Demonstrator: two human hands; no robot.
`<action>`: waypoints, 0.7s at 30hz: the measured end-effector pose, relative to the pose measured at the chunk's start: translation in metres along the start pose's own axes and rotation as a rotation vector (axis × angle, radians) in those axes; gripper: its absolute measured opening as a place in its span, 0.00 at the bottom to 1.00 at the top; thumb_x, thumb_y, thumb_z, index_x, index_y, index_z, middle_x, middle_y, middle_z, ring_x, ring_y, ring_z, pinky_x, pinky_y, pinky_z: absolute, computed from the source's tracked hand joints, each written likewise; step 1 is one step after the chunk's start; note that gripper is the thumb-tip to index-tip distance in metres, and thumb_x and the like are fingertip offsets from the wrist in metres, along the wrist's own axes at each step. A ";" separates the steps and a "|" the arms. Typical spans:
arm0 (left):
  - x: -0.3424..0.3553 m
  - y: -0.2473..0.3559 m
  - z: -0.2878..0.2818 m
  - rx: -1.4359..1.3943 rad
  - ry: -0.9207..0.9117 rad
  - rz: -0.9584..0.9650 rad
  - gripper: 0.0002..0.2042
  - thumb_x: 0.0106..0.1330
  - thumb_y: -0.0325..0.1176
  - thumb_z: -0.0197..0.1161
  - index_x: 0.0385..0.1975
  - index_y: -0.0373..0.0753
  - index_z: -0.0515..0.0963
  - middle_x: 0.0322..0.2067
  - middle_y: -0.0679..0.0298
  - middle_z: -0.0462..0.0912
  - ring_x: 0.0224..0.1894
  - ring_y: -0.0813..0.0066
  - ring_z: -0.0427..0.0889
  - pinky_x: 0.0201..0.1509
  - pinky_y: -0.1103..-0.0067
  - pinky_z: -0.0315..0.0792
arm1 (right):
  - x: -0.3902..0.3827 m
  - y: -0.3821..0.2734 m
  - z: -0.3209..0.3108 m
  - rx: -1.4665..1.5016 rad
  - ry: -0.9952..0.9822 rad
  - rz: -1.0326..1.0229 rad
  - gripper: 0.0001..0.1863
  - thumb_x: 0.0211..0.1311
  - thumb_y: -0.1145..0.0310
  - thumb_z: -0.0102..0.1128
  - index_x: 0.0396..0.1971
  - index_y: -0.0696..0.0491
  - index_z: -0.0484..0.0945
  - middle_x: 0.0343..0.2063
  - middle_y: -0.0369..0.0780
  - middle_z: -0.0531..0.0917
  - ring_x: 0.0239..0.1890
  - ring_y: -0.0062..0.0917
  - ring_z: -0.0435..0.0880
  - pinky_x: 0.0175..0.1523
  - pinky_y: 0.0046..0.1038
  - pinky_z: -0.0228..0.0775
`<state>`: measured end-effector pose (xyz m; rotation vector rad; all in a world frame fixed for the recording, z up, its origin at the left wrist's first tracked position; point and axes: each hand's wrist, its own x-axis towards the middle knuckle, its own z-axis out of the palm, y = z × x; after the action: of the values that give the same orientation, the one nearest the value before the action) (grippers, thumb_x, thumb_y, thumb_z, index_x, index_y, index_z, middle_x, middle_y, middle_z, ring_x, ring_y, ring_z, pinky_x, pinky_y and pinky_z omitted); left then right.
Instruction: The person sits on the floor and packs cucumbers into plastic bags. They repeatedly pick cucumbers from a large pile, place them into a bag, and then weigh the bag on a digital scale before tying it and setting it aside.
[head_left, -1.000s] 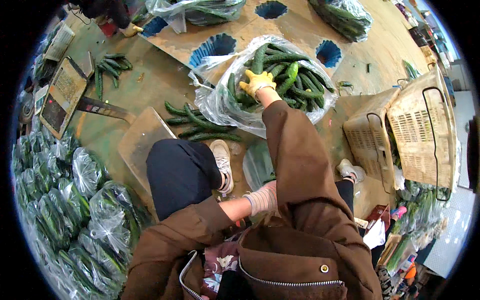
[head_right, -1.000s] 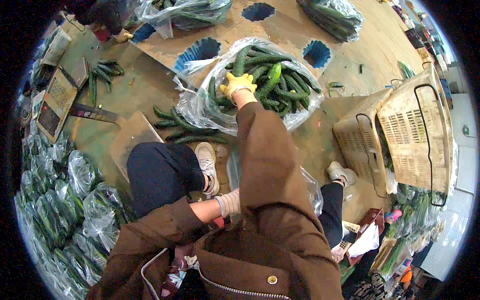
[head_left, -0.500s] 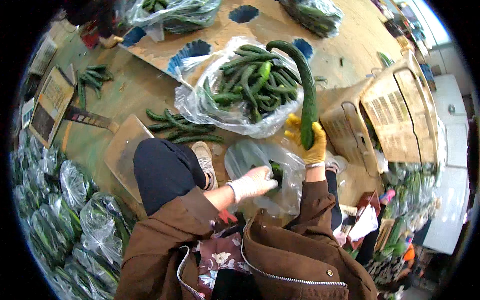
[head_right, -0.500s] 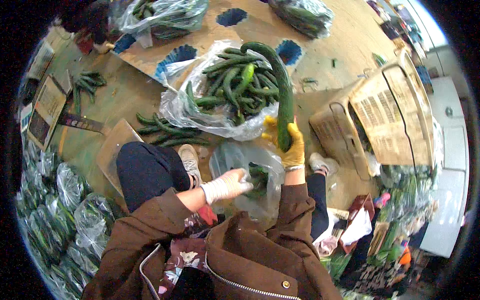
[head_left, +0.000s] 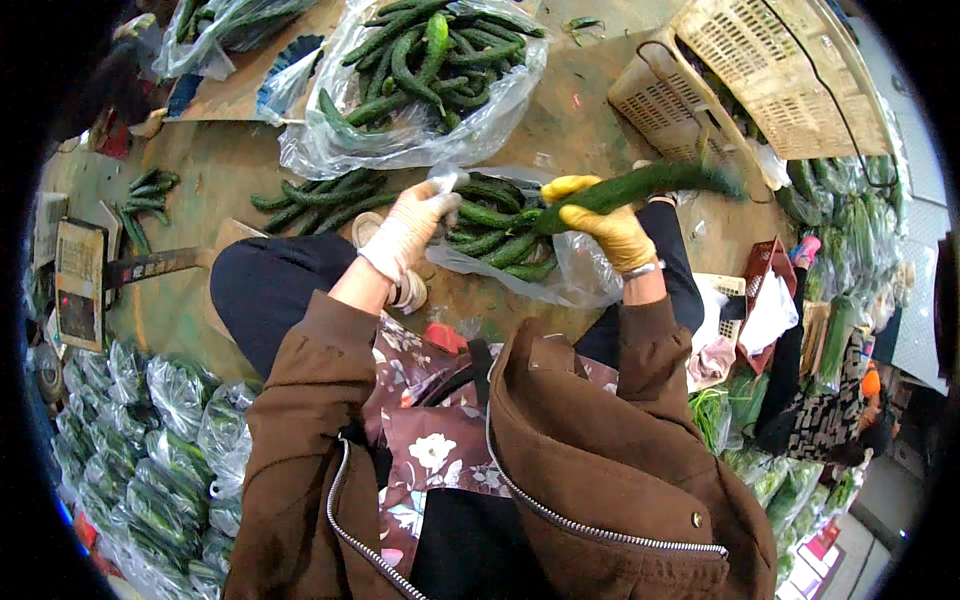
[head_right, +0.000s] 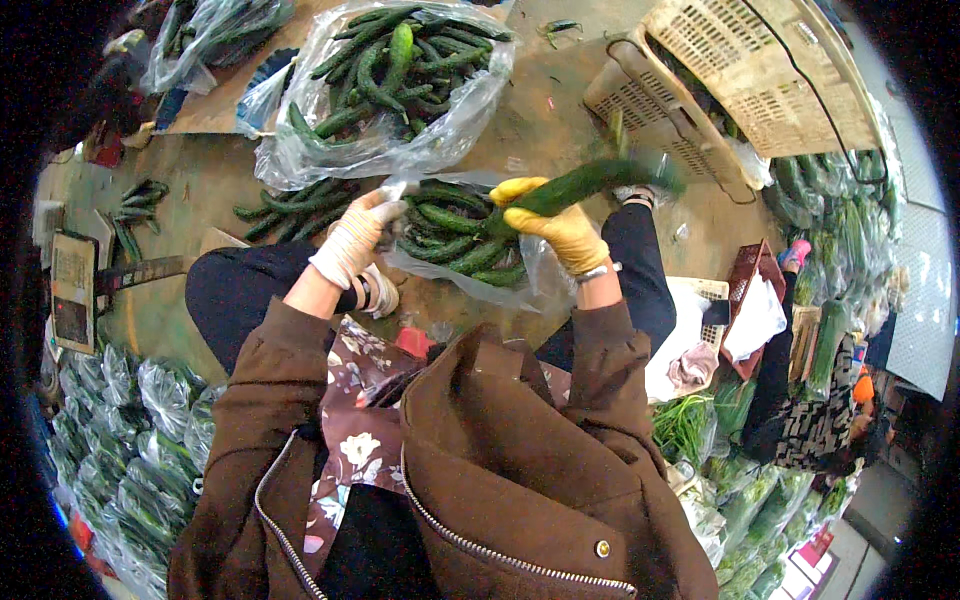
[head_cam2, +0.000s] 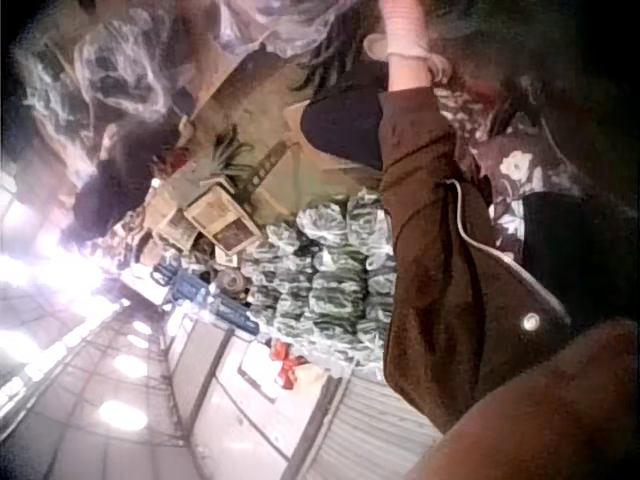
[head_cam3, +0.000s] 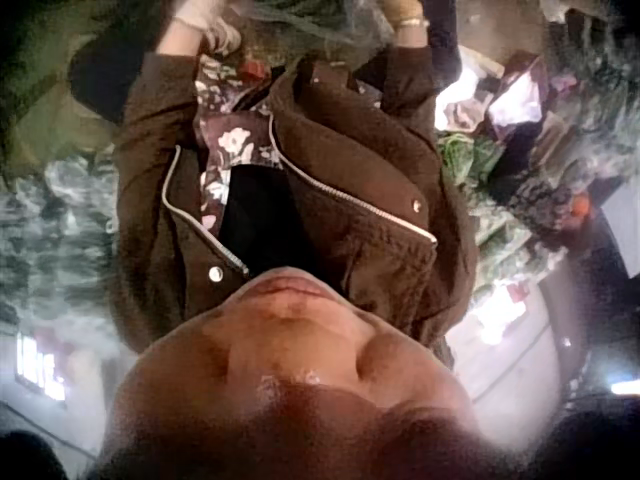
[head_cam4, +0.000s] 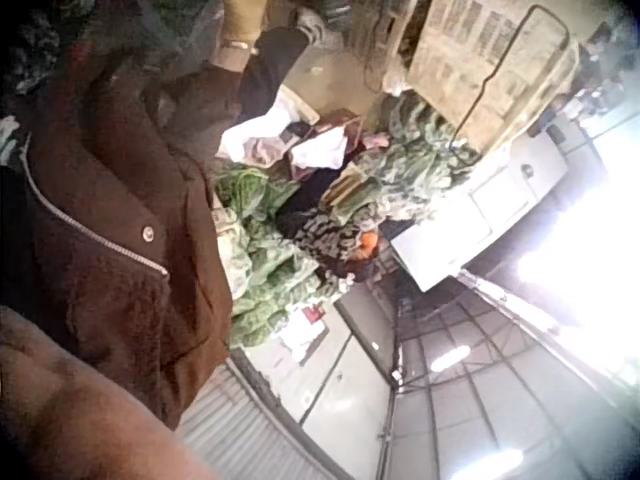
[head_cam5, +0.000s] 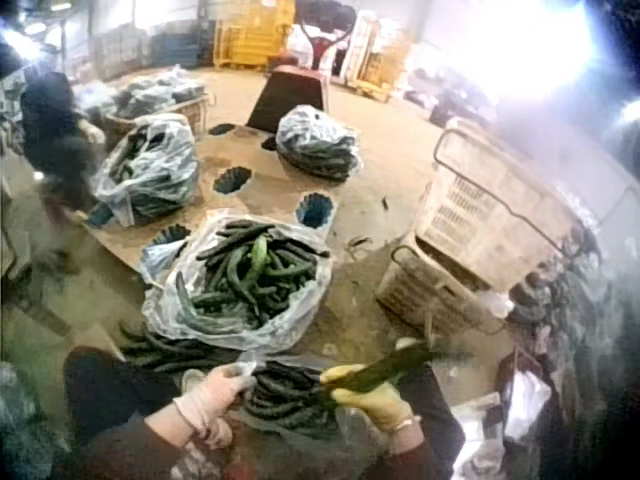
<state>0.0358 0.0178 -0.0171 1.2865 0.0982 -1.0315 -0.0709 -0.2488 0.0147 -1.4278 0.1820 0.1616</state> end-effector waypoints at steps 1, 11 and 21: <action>0.004 -0.005 -0.007 -0.038 0.039 0.008 0.12 0.59 0.32 0.60 0.43 0.41 0.75 0.19 0.74 0.71 0.17 0.87 0.66 0.18 0.89 0.55 | 0.001 0.009 0.003 0.022 -0.013 0.036 0.22 0.45 0.72 0.70 0.44 0.58 0.76 0.43 0.40 0.80 0.47 0.25 0.76 0.55 0.28 0.66; -0.011 0.028 -0.010 0.172 -0.101 0.064 0.22 0.56 0.31 0.55 0.53 0.40 0.72 0.18 0.78 0.66 0.16 0.89 0.58 0.20 0.90 0.51 | 0.055 0.140 -0.055 -1.120 0.106 0.466 0.29 0.47 0.62 0.64 0.53 0.45 0.72 0.50 0.41 0.77 0.52 0.35 0.74 0.58 0.41 0.63; -0.005 0.020 0.012 0.216 -0.017 0.000 0.19 0.57 0.31 0.55 0.50 0.40 0.74 0.19 0.77 0.67 0.19 0.89 0.62 0.21 0.89 0.55 | 0.058 0.153 -0.109 -1.150 -0.335 0.548 0.22 0.56 0.53 0.57 0.51 0.38 0.74 0.46 0.42 0.80 0.49 0.35 0.77 0.54 0.33 0.67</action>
<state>0.0412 0.0093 0.0045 1.4723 -0.0263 -1.0747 -0.0514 -0.3356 -0.1606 -2.4224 0.2087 1.0825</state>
